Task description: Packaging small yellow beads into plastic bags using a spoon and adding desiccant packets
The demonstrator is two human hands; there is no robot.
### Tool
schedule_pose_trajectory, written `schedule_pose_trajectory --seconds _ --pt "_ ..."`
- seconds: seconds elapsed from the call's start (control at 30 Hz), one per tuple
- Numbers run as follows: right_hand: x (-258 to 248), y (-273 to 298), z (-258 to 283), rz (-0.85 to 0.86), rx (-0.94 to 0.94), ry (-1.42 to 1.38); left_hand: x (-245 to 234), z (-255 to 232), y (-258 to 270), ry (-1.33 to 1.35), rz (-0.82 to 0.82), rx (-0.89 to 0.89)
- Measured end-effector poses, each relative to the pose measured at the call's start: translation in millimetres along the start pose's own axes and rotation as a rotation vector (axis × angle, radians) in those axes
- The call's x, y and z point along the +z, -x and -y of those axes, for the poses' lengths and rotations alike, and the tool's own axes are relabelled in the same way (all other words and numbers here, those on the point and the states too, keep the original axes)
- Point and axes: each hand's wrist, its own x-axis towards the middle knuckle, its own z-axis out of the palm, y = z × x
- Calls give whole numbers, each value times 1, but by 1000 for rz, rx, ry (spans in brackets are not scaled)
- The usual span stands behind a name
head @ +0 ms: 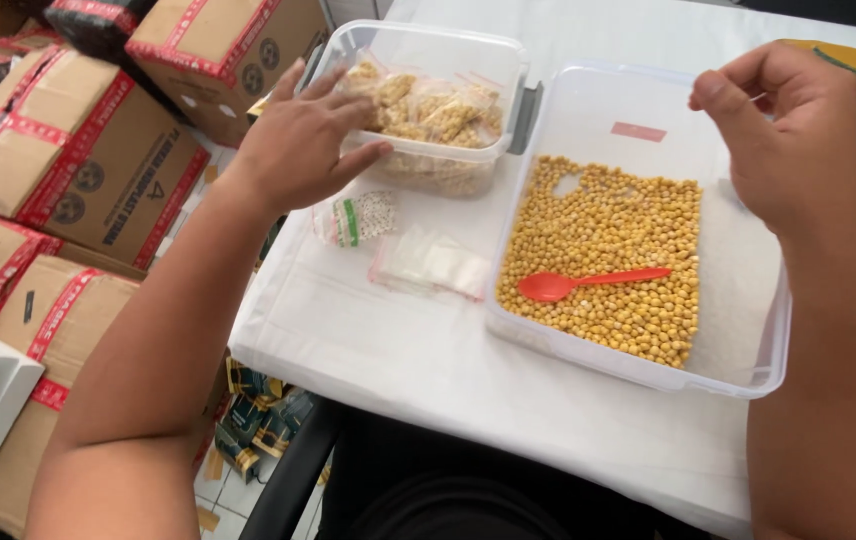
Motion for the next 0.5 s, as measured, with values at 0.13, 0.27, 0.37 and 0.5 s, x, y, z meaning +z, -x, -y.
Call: schedule_pose_trajectory --seconds 0.13,0.27,0.37,0.5 --pt "0 3 -5 8 -29 -24 12 -34 18 -98 -251 48" --pt "2 -1 -29 30 -17 -109 37 -76 43 -65 -229 384" --pt "3 -3 -57 54 -54 -126 65 -91 55 -131 -261 434" --pt "1 -7 -82 86 -64 -137 85 -94 63 -12 -337 444"
